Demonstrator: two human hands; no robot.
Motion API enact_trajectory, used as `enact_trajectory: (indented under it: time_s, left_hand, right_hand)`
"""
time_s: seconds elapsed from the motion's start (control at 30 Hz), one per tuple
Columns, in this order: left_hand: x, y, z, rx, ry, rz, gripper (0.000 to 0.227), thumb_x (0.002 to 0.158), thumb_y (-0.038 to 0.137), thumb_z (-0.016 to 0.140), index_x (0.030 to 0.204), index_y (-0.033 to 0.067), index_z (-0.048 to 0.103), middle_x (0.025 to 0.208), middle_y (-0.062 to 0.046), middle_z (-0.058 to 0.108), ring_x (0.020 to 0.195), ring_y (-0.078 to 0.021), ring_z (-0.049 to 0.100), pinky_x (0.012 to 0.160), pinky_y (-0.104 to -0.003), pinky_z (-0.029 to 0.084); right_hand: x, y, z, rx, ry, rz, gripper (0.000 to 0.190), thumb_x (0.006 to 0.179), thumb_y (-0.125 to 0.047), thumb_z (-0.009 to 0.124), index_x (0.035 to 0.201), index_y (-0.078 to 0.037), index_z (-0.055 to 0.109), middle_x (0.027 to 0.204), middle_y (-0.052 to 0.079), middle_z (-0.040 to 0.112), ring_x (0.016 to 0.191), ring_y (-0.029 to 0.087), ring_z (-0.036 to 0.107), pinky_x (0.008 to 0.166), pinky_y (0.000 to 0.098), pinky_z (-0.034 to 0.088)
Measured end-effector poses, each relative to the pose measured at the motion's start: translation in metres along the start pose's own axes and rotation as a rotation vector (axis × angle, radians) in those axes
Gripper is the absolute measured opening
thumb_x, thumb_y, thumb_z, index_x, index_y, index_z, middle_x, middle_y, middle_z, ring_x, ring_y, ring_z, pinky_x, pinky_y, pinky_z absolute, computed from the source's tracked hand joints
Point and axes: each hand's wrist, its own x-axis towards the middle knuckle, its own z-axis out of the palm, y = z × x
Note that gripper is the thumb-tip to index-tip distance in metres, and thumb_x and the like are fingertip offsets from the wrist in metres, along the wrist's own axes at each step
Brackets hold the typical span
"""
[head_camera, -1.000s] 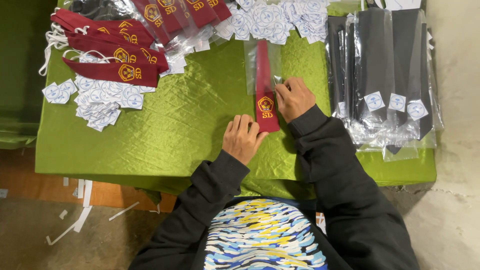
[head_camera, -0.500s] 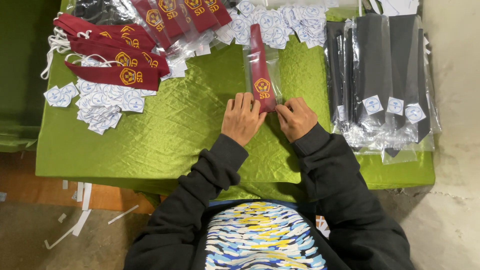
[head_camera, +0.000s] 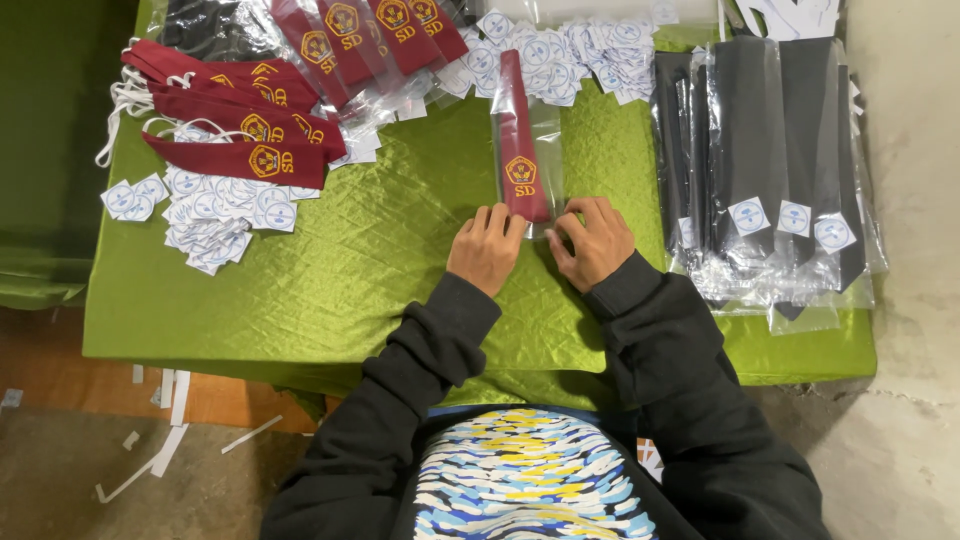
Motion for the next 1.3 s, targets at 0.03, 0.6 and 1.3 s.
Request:
enact_trajectory:
  time_s: [0.03, 0.6, 1.3]
  left_hand:
    - [0.0, 0.0, -0.002, -0.007, -0.005, 0.012, 0.02, 0.101, 0.017, 0.063, 0.084, 0.0121, 0.054, 0.088, -0.003, 0.049, 0.075, -0.0207, 0.063, 0.058, -0.029, 0.053]
    - [-0.072, -0.112, -0.019, -0.652, -0.116, -0.193, 0.018, 0.094, -0.006, 0.063, 0.097, 0.0082, 0.074, 0.128, -0.011, 0.066, 0.118, -0.0376, 0.066, 0.095, -0.045, 0.059]
    - [-0.048, -0.095, -0.039, -0.726, -0.092, -0.917, 0.03, 0.106, 0.041, 0.063, 0.114, 0.0125, 0.064, 0.08, -0.017, 0.072, 0.069, -0.0316, 0.07, 0.055, -0.041, 0.057]
  right_hand:
    - [0.001, 0.0, -0.001, -0.014, -0.003, 0.004, 0.02, 0.09, -0.022, 0.077, 0.087, -0.013, 0.06, 0.1, 0.004, 0.054, 0.1, 0.028, 0.061, 0.075, 0.043, 0.056]
    - [-0.012, 0.036, 0.018, 0.227, 0.14, -0.088, 0.032, 0.101, -0.026, 0.067, 0.072, -0.013, 0.062, 0.07, 0.004, 0.059, 0.065, 0.025, 0.061, 0.059, 0.0347, 0.053]
    - [0.0, 0.05, -0.004, 0.024, 0.154, 0.325, 0.019, 0.103, -0.023, 0.075, 0.086, -0.015, 0.075, 0.067, -0.001, 0.063, 0.061, 0.023, 0.063, 0.058, 0.0321, 0.053]
